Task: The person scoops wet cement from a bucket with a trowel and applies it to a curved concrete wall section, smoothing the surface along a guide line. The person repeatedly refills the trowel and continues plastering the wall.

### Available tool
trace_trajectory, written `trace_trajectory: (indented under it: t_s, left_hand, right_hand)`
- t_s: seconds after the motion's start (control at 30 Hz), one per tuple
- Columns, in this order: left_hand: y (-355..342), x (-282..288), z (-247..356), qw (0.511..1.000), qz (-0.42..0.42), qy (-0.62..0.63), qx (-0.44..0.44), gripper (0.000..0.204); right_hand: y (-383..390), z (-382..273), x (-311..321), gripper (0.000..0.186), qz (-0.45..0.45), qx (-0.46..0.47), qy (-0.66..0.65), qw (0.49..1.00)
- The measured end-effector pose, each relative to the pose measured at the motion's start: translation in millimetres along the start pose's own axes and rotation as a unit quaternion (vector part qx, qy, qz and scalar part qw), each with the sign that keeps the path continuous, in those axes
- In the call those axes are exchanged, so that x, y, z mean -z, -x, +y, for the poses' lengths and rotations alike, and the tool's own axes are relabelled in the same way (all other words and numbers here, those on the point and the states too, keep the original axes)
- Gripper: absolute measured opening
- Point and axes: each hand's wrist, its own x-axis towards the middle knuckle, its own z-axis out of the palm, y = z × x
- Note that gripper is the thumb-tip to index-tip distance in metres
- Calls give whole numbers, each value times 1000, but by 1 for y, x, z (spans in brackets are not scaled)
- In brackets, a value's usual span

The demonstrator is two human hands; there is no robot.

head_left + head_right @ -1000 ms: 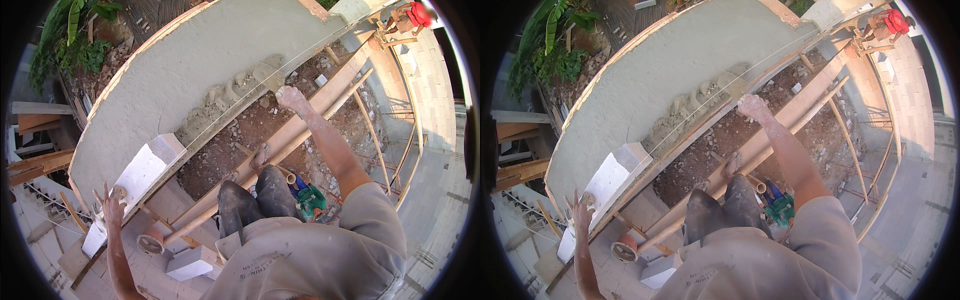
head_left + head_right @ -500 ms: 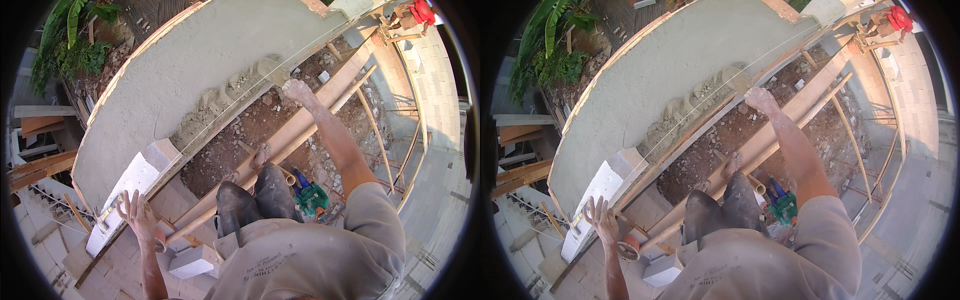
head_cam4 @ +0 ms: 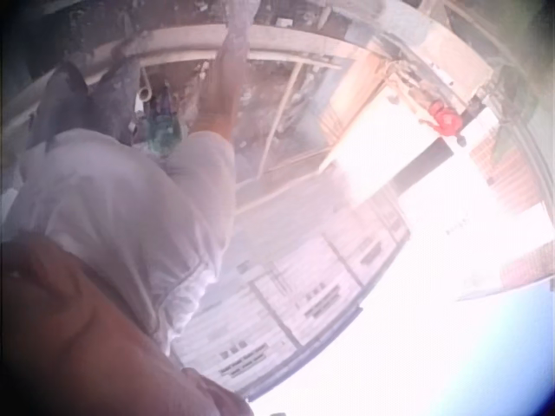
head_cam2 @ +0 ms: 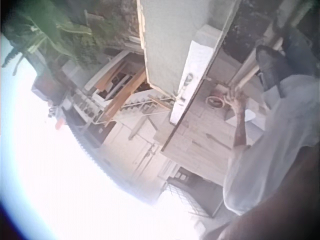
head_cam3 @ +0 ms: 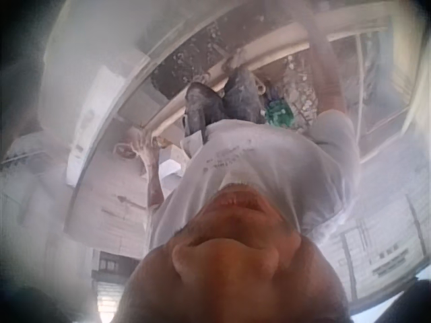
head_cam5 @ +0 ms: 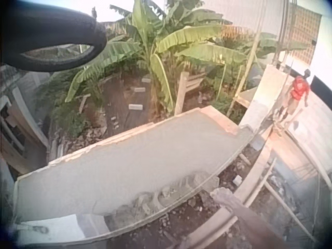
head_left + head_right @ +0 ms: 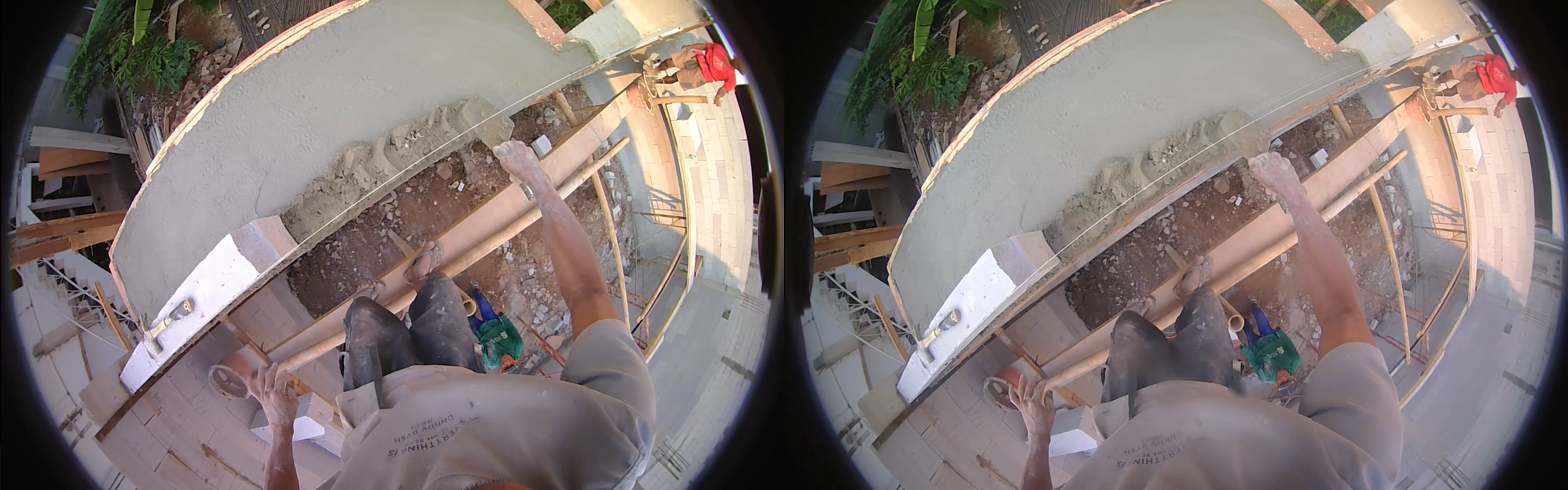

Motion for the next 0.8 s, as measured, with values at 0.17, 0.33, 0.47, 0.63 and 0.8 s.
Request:
trace_trajectory:
  t_s: [0.17,0.33,0.47,0.63,0.8]
  left_hand:
    - [26,-44,3,988,-131,34,71,35]
    - [23,-57,4,979,-154,71,110,41]
    - [23,-51,12,981,-112,106,115,41]
    - [53,-66,8,967,-94,164,171,38]
    - [94,-100,-7,950,-144,202,188,36]
  right_hand:
    - [0,-71,17,31,50,30,38,998]
    - [-45,-140,-44,30,114,228,79,964]
    - [-57,-231,-67,32,52,339,187,920]
    - [-76,-221,-71,42,38,367,267,890]
    - [-81,-154,-22,42,19,299,310,902]
